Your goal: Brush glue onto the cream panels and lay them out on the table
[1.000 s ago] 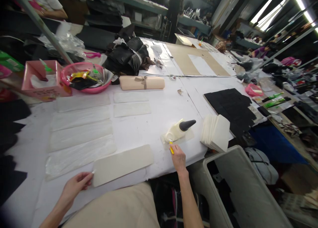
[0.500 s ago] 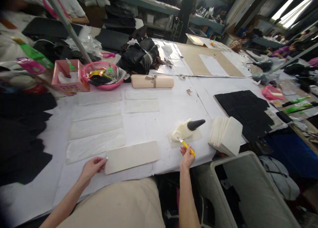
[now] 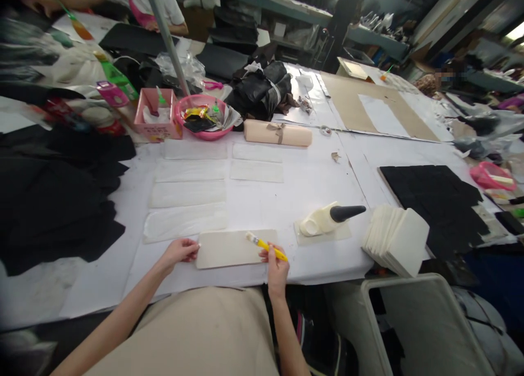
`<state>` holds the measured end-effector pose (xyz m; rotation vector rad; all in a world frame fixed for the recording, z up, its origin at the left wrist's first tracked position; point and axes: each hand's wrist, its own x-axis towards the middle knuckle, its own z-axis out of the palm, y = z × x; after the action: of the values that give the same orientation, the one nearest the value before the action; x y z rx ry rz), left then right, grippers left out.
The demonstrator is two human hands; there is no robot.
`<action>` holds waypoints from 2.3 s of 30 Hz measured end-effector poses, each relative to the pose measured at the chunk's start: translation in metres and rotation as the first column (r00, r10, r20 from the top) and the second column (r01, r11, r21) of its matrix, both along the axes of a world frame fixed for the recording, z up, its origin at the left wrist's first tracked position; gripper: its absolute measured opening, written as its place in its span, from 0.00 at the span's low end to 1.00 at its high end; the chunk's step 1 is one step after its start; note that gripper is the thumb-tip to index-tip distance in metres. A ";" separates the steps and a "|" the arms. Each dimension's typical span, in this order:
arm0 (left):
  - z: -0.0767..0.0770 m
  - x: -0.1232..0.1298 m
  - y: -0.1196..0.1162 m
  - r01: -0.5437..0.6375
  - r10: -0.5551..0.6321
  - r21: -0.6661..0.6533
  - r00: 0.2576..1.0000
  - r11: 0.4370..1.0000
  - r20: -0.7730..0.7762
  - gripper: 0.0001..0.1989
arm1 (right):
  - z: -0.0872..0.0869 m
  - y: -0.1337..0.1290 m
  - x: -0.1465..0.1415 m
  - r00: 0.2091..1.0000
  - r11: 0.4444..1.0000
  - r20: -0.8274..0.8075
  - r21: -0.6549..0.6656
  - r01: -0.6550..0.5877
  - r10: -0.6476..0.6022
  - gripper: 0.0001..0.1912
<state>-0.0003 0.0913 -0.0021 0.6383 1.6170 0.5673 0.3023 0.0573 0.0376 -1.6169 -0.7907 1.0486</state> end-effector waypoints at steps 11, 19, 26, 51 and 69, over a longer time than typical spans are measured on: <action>0.001 -0.007 0.006 0.068 -0.067 -0.014 0.994 0.998 0.081 0.16 | -0.001 0.015 -0.105 0.930 0.930 -0.011 0.013 -0.367 0.367 0.20; -0.007 -0.010 0.005 0.083 -0.083 0.005 0.992 0.997 0.100 0.15 | -0.007 0.020 -0.126 0.941 0.941 0.010 -0.026 -0.338 0.338 0.23; -0.009 -0.011 0.005 0.089 -0.090 0.013 0.991 0.996 0.102 0.16 | -0.021 0.012 -0.068 0.991 0.994 0.088 -0.031 -0.103 0.106 0.25; -0.012 -0.015 0.008 0.141 -0.142 0.015 0.984 0.990 0.111 0.16 | -0.006 -0.037 -0.087 0.951 0.961 0.149 -0.102 -0.258 0.271 0.20; -0.016 -0.012 0.010 0.219 -0.222 0.079 0.975 0.972 0.023 0.10 | -0.004 -0.052 -0.106 0.934 0.962 0.234 -0.094 -0.256 0.271 0.18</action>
<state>-0.0123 0.1015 -0.0183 0.8495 1.4763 0.4742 0.1958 0.0048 0.0332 -1.7483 -1.1781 1.0803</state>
